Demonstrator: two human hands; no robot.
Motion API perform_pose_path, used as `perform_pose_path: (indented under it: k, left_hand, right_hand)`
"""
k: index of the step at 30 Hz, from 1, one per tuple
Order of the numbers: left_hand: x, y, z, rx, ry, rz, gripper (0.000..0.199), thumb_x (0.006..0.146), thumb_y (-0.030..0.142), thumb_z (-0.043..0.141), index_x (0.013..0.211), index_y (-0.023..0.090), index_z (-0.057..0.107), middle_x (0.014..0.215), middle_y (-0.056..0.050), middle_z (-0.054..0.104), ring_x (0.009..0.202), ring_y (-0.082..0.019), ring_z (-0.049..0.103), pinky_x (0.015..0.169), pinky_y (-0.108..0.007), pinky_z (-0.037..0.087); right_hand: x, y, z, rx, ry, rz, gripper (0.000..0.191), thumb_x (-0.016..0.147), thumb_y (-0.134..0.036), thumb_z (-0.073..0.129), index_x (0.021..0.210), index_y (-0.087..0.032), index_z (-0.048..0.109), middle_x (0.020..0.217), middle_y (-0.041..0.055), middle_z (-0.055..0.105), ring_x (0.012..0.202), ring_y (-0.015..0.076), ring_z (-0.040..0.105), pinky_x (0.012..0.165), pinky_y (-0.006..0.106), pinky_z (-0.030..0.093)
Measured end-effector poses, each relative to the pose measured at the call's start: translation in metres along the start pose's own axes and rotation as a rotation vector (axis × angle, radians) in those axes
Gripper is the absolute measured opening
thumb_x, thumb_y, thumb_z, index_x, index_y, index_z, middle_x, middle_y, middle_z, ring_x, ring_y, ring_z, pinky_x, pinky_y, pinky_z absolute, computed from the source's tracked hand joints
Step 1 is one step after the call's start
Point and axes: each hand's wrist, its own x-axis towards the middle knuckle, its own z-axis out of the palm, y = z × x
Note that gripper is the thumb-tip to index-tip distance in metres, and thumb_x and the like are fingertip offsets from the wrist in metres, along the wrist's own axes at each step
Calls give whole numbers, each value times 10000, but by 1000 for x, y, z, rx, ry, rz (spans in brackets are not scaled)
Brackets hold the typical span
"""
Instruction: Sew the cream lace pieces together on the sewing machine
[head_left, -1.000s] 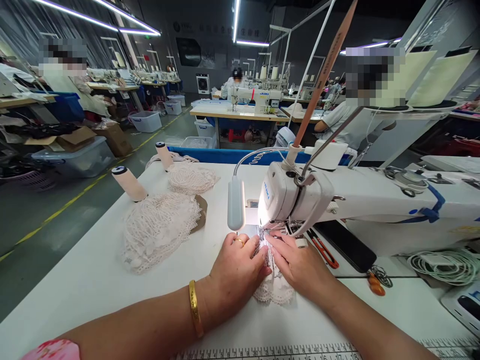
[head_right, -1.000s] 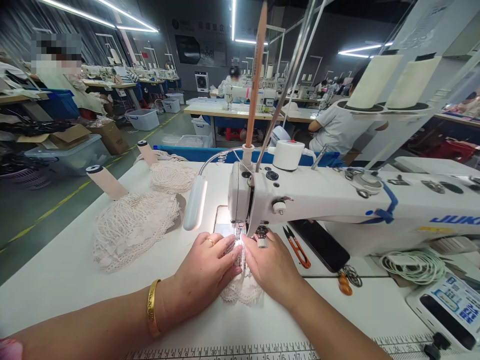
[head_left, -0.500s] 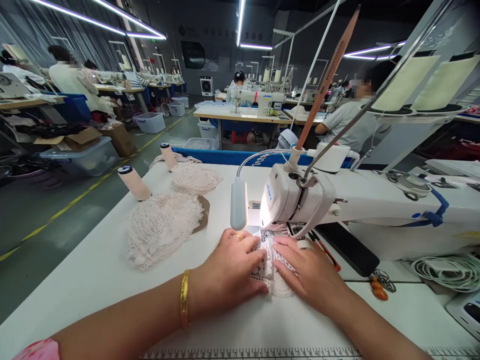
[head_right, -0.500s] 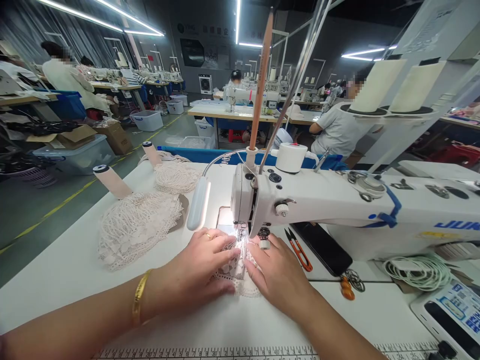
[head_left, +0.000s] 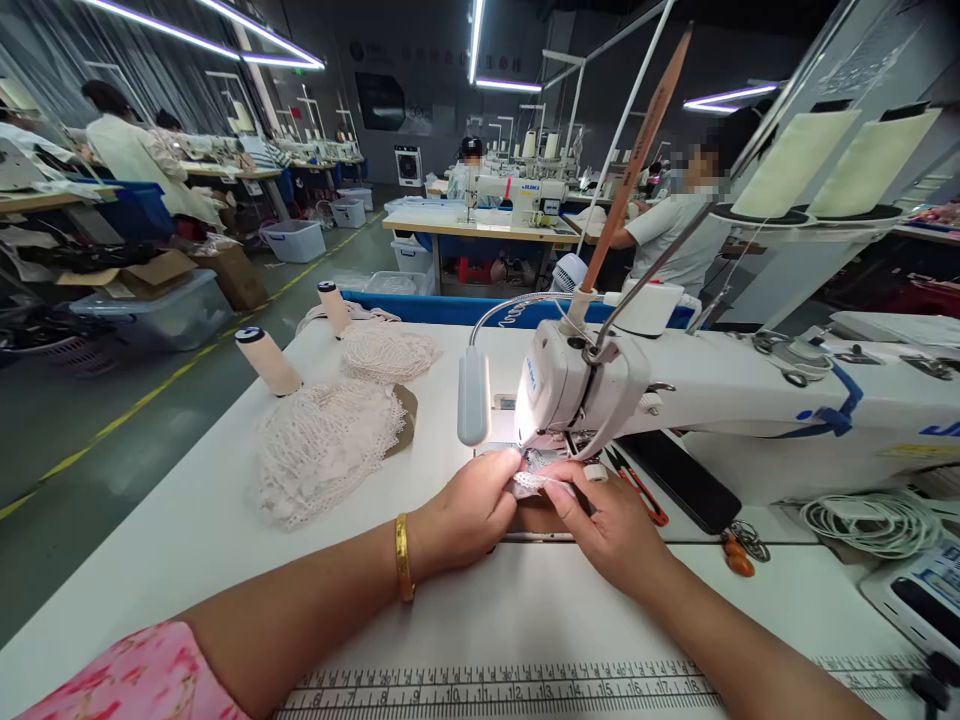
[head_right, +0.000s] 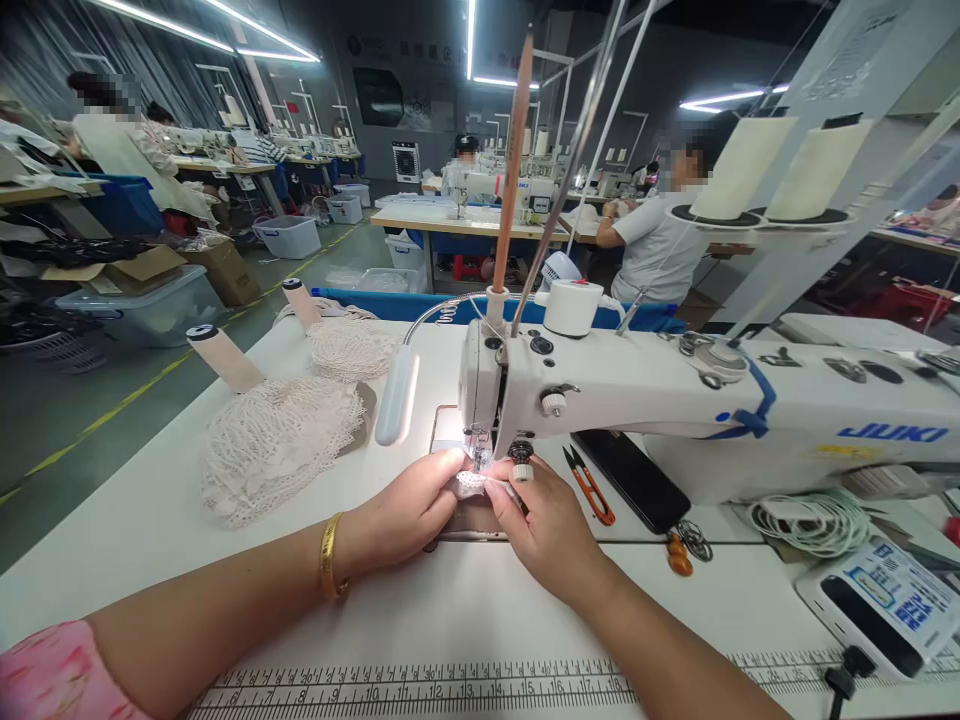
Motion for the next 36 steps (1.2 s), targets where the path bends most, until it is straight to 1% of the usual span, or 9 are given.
perform_pose_path:
  k: [3, 6, 13, 17, 20, 23, 27, 32, 36]
  left_hand:
    - [5, 2, -1, -18, -23, -33, 200, 771, 79, 497, 771, 218, 355, 787, 11, 501, 732, -165, 444, 666, -299, 339]
    - [6, 1, -2, -35, -14, -60, 225, 766, 82, 527, 713, 211, 349, 735, 22, 473, 704, -154, 440, 645, -290, 334]
    - [5, 0, -5, -126, -18, -32, 190, 837, 139, 595, 667, 180, 522, 780, 6, 581, 803, -161, 572, 711, -266, 444]
    - [4, 0, -4, -143, -13, -88, 273, 837, 219, 695, 625, 177, 528, 744, 19, 573, 767, -153, 576, 667, -257, 437]
    - [4, 0, -4, -122, 13, -65, 251, 929, 266, 646, 699, 182, 589, 750, 13, 606, 749, -154, 576, 680, -268, 446]
    - [2, -1, -5, -37, 75, 67, 207, 1006, 256, 532, 839, 182, 631, 896, -41, 660, 872, -192, 602, 791, -312, 491]
    - [0, -2, -7, -8, 64, 87, 176, 971, 119, 440, 917, 183, 595, 921, -44, 660, 847, -183, 592, 787, -309, 501]
    - [2, 2, -7, -52, 2, 106, 229, 904, 54, 436, 807, 181, 600, 914, -38, 675, 861, -177, 597, 811, -300, 516]
    - [4, 4, -8, -145, -41, 97, 270, 845, 30, 424, 821, 184, 644, 881, -10, 668, 856, -163, 588, 809, -274, 501]
  right_hand:
    - [2, -1, 4, 16, 45, 63, 285, 1123, -387, 447, 1063, -251, 690, 977, 55, 766, 904, 251, 728, 788, 346, 571]
    - [3, -2, 6, 33, 59, 95, 339, 1126, -436, 437, 1048, -243, 704, 958, 62, 765, 878, 251, 726, 797, 344, 578]
    - [3, -3, 5, 39, 85, 97, 375, 1127, -455, 425, 1011, -236, 707, 896, 70, 744, 805, 248, 708, 788, 357, 584]
    - [3, -3, 5, 16, 87, 83, 375, 1125, -453, 425, 987, -238, 699, 854, 65, 727, 782, 246, 700, 754, 349, 579]
    - [3, -4, 4, 3, 65, 68, 380, 1135, -441, 414, 976, -244, 697, 840, 54, 719, 774, 238, 700, 741, 334, 572]
    - [3, -5, 2, -17, 63, 54, 381, 1145, -428, 402, 982, -248, 696, 868, 51, 724, 782, 233, 708, 722, 322, 564]
    - [4, -4, 2, -13, 66, 48, 372, 1147, -422, 401, 1014, -244, 699, 883, 49, 728, 789, 232, 707, 721, 324, 558]
    - [3, -4, 4, 21, 36, 53, 324, 1138, -391, 417, 999, -249, 673, 894, 41, 742, 823, 238, 709, 746, 335, 552]
    - [3, -5, 3, 45, 28, 57, 282, 1121, -352, 443, 958, -250, 649, 906, 39, 743, 891, 252, 716, 775, 347, 547]
